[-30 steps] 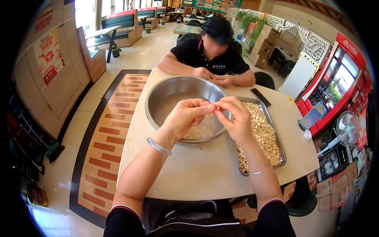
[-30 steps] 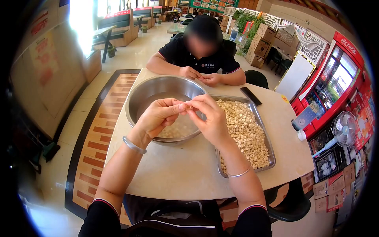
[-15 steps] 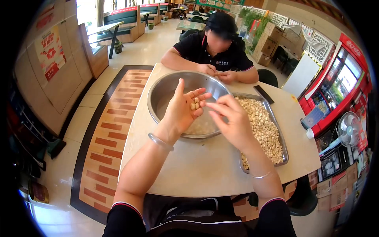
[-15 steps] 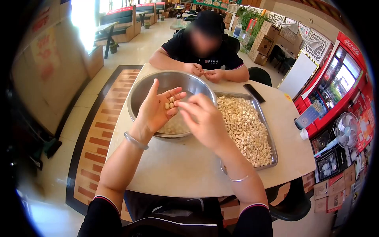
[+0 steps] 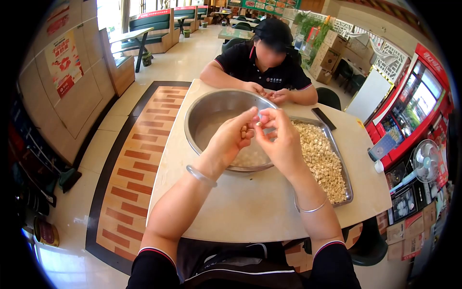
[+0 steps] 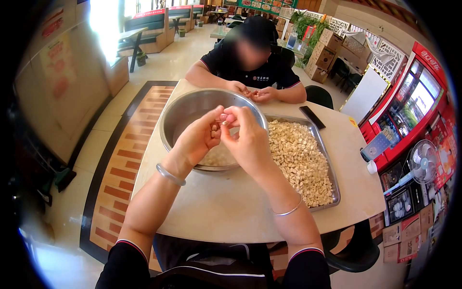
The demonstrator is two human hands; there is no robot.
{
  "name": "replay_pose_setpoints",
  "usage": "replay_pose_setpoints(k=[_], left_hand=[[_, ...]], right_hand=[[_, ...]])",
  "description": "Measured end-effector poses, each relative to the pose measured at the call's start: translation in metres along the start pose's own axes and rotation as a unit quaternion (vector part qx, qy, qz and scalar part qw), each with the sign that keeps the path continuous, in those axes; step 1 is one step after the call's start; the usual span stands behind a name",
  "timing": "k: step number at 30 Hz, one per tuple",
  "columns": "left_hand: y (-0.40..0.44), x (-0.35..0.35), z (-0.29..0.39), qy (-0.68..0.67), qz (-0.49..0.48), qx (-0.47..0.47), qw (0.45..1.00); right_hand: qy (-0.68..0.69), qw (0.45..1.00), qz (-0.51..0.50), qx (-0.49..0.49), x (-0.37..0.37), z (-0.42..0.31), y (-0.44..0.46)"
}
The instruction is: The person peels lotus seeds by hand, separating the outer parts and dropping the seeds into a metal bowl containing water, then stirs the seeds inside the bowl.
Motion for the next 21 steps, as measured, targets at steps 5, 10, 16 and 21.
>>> replay_pose_setpoints(k=[5,10,16,21], left_hand=[[-0.006,0.005,0.009,0.005,-0.010,0.043,0.999],[-0.010,0.008,0.013,0.043,-0.001,0.053,0.998],[-0.009,0.014,0.007,0.024,-0.021,0.038,0.999],[-0.014,0.018,0.011,0.087,-0.015,0.043,0.995]], right_hand=[[-0.033,0.999,-0.010,-0.038,-0.012,0.003,0.003],[-0.008,1.000,-0.013,-0.012,-0.011,0.007,0.000],[0.021,1.000,0.023,0.006,-0.018,0.016,-0.005],[-0.008,1.000,-0.025,0.001,-0.017,0.014,-0.002]])
Point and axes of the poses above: each hand's wrist, its own y-axis towards the middle knuckle, its own x-axis out of the palm, z = x × y, the point moved 9 cm from there along y, towards the middle knuckle, and after that the axes turned 4 degrees about -x, right-handed, at the moved point
